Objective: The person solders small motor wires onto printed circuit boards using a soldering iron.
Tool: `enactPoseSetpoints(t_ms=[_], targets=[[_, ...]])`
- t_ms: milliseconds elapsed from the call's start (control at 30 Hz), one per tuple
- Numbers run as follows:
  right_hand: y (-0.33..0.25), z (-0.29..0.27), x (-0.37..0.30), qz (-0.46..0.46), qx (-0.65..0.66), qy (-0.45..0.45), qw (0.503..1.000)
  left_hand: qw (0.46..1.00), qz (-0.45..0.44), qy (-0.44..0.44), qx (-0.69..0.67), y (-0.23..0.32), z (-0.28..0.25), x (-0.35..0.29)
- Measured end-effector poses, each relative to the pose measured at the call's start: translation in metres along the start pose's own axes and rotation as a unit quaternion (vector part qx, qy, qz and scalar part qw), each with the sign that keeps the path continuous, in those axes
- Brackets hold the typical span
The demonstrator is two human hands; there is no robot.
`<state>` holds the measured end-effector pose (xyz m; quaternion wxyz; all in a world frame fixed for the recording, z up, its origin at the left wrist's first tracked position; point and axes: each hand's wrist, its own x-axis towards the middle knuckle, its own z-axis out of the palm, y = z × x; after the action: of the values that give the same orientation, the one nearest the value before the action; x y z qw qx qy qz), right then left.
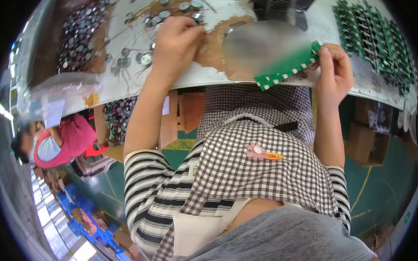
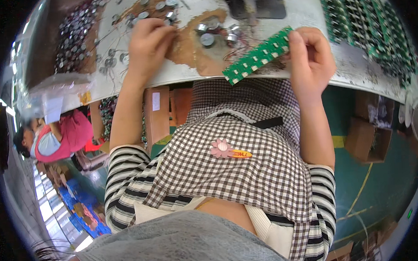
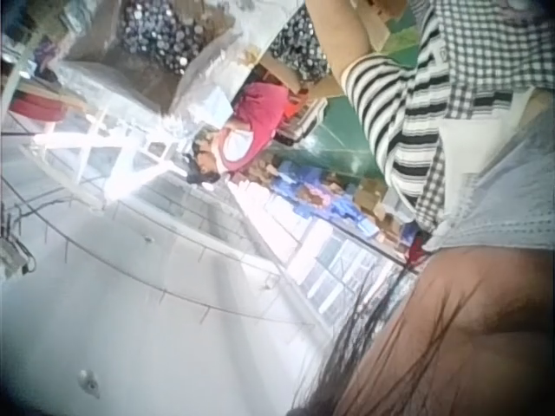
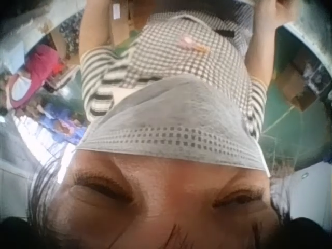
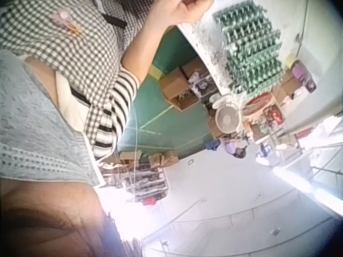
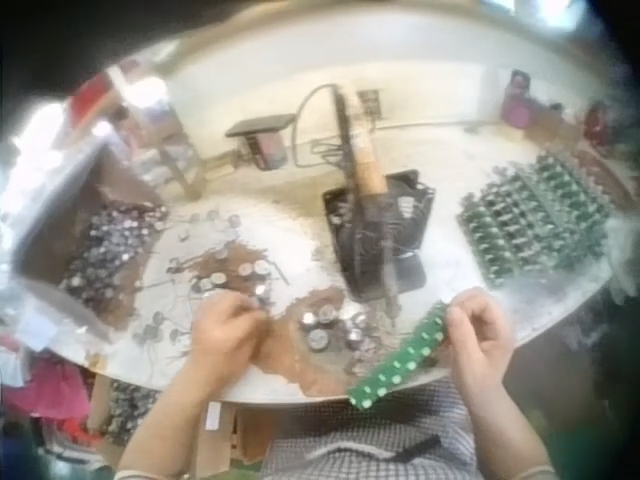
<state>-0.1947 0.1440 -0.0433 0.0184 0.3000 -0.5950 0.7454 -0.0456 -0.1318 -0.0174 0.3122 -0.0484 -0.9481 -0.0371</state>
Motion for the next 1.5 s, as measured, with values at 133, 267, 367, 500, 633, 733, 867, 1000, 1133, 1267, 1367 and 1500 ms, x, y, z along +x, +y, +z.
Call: enactPoseSetpoints(t_ms=[133, 267, 367, 500, 633, 733, 867, 1000, 1133, 1267, 1367, 1500], targets=[[0.002, -0.001, 0.003, 0.026, -0.057, -0.052, 0.997, 0.915, -0.247, 0.226, -0.226, 0.011, 0.002, 0.012], [0.008, 0.0, -0.004, 0.061, -0.062, -0.103, 0.991, 0.694, -0.41, 0.134, -0.577, 0.05, -0.006, 0.033], [0.002, 0.006, -0.009, 0.057, 0.009, -0.11, 0.992, 0.653, -0.412, -0.062, -0.632, 0.076, 0.001, 0.027], [-0.003, 0.014, -0.012, -0.006, -0.056, -0.137, 0.989, 0.661, -0.446, -0.102, -0.595, 0.101, 0.016, 0.033], [-0.006, 0.011, -0.015, -0.048, -0.096, -0.147, 0.983, 0.753, -0.381, -0.133, -0.519, 0.11, 0.022, 0.036], [-0.002, 0.011, -0.015, -0.074, -0.083, -0.135, 0.985, 0.816, -0.298, -0.089, -0.487, 0.111, 0.034, 0.032], [0.0, 0.008, -0.02, -0.029, 0.009, -0.108, 0.994, 0.835, -0.263, -0.078, -0.477, 0.107, 0.039, 0.037], [-0.002, 0.009, -0.018, -0.025, 0.022, -0.109, 0.994, 0.745, -0.36, -0.112, -0.55, 0.112, 0.033, 0.047], [-0.005, 0.008, -0.013, -0.011, 0.015, -0.126, 0.992, 0.695, -0.401, -0.099, -0.589, 0.113, 0.034, 0.051], [-0.004, 0.008, -0.01, -0.012, 0.02, -0.123, 0.992, 0.682, -0.408, -0.087, -0.601, 0.114, 0.037, 0.052], [-0.003, 0.008, -0.009, -0.015, -0.002, -0.12, 0.993, 0.691, -0.419, -0.094, -0.581, 0.114, 0.036, 0.054], [-0.006, 0.011, -0.002, -0.021, -0.007, -0.114, 0.993, 0.688, -0.407, -0.066, -0.597, 0.113, 0.041, 0.056]])
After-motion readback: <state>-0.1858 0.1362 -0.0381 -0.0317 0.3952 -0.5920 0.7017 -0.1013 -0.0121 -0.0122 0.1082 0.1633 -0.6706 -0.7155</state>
